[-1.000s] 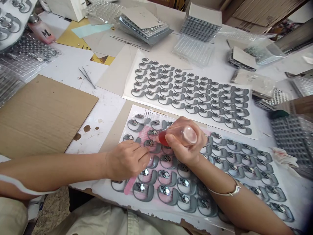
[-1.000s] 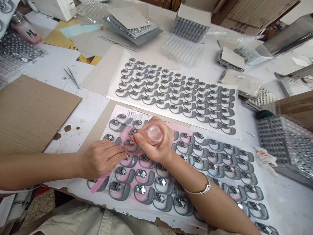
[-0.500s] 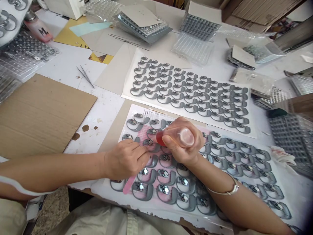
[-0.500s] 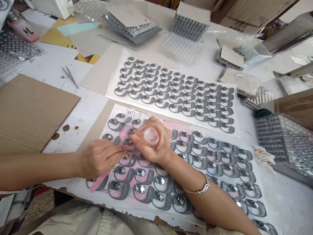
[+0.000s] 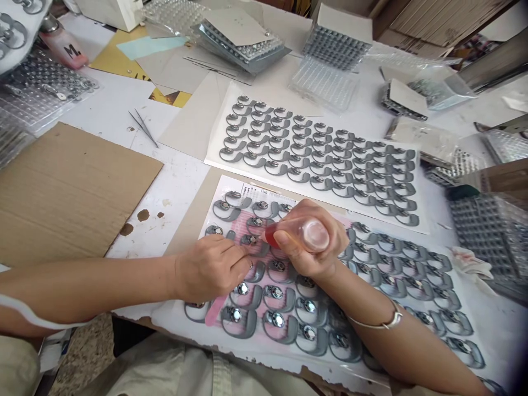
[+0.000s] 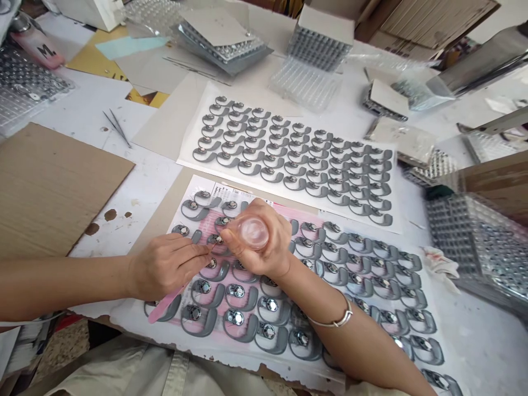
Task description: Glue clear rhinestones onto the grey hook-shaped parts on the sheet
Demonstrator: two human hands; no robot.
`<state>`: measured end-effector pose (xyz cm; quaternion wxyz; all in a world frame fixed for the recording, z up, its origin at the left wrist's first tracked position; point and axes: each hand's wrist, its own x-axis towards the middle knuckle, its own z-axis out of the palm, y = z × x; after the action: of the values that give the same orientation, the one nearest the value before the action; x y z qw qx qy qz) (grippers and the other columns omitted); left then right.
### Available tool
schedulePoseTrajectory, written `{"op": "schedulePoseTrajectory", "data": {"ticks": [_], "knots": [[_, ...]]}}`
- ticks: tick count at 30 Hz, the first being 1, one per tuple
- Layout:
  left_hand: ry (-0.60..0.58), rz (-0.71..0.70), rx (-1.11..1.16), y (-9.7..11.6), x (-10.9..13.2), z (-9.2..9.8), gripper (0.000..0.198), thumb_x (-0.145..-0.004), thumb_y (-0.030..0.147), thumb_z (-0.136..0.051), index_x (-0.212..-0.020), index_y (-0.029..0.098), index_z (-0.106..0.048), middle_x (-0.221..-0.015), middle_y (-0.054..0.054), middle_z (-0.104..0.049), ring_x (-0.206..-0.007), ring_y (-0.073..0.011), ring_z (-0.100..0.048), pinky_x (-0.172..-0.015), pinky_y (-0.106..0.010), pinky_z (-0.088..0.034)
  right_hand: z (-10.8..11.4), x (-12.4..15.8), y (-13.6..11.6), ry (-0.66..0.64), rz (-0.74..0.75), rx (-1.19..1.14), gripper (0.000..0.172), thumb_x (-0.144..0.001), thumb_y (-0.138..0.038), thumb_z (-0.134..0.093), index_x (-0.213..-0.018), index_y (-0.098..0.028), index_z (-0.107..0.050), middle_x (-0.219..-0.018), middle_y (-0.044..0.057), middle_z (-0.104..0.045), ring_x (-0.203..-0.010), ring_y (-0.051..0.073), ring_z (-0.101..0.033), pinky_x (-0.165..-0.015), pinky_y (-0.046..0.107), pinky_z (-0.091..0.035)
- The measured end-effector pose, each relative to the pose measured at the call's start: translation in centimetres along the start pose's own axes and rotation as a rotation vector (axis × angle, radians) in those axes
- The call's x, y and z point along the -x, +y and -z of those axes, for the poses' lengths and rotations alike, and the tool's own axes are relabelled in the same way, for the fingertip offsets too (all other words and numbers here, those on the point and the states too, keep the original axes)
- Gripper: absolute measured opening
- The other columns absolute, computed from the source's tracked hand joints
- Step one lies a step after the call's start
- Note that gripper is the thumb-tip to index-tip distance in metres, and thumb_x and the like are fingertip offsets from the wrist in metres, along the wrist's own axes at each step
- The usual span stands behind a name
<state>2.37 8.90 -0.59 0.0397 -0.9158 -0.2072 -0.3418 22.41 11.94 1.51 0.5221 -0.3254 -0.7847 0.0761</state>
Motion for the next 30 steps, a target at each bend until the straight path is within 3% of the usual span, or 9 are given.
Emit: {"op": "schedulePoseTrajectory", "data": {"ticks": [18, 30], "knots": [[-0.006, -0.003, 0.054, -0.4, 0.0, 0.1, 0.016, -0.087, 0.009, -0.053, -0.074, 0.012, -0.062, -0.072, -0.006, -0.070, -0.060, -0.0150, -0.062, -0.049, -0.026, -0.049, 0.3, -0.4, -0.4, -0.025, 0.048, 0.041, 0.010, -0.077, -0.021, -0.067, -0.083, -0.022, -0.059, -0.061, 0.001, -0.064, -0.049, 0.017, -0.058, -0.041, 0.032, -0.047], [-0.116, 0.068, 0.214, -1.6, 0.8, -0.3, 0.016, -0.088, 0.013, -0.049, -0.084, 0.013, -0.064, -0.077, -0.007, -0.069, -0.070, -0.0153, -0.066, -0.065, -0.027, -0.057, 0.4, -0.3, -0.5, -0.040, 0.063, 0.108, 0.008, -0.078, -0.025, -0.066, -0.082, -0.023, -0.059, -0.059, 0.001, -0.062, -0.047, 0.018, -0.057, -0.037, 0.032, -0.045]]}}
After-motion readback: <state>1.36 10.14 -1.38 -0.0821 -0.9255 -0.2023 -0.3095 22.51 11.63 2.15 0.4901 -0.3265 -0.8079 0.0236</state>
